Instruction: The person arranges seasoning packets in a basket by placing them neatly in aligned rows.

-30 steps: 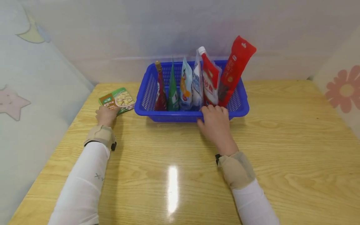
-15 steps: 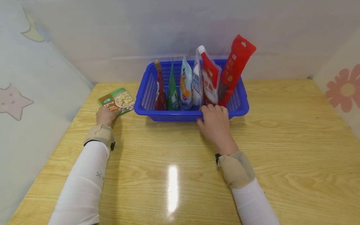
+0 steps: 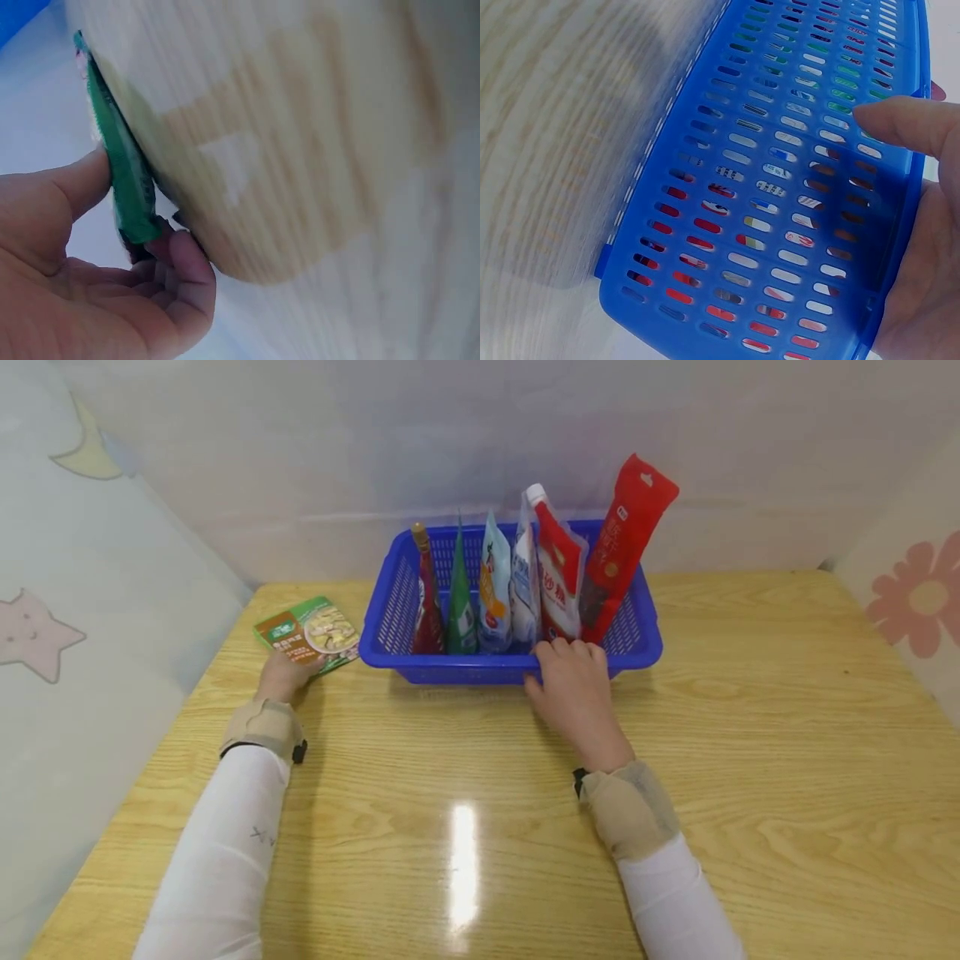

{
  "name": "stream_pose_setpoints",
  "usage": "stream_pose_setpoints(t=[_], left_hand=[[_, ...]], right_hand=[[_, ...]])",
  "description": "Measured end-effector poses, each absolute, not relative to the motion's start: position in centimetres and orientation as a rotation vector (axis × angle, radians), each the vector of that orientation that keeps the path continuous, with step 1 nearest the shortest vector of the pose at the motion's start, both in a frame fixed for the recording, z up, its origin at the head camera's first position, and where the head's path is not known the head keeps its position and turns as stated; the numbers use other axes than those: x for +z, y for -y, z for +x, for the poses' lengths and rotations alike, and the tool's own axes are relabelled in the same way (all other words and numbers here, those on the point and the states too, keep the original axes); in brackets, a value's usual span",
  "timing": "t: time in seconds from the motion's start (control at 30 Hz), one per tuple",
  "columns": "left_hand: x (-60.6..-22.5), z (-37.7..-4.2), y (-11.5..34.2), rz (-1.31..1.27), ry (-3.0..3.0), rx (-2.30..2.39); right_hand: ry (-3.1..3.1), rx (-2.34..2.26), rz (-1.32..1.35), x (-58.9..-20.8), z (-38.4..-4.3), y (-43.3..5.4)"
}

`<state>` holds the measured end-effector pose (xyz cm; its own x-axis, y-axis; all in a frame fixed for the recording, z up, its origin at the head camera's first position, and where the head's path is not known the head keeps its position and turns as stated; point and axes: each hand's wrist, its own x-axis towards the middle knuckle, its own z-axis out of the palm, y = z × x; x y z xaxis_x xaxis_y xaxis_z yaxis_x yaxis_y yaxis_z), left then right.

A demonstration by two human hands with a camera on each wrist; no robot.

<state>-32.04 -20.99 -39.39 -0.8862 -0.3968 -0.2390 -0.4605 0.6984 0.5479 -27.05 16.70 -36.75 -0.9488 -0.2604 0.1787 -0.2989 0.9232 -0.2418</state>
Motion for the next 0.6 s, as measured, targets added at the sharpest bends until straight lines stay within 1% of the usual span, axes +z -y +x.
stream_pose_setpoints(t=[0.23,0.4,0.6], left_hand=[[-39.31,-32.01,20.48,-0.686,-2.802,0.933],[-39.35,-32.15,20.34,-0.745,-2.700,1.188],[-39.40,-31.56,20.49,-0.878,-2.614,1.550]], right_hand=[[2.939,0.407,0.429,-36.77,-27.10,-16.87],[2.947,0.404,0.427,-36.68,-27.08,-16.92],[2.973,0.416,0.425,-36.51,-27.04,-16.87]])
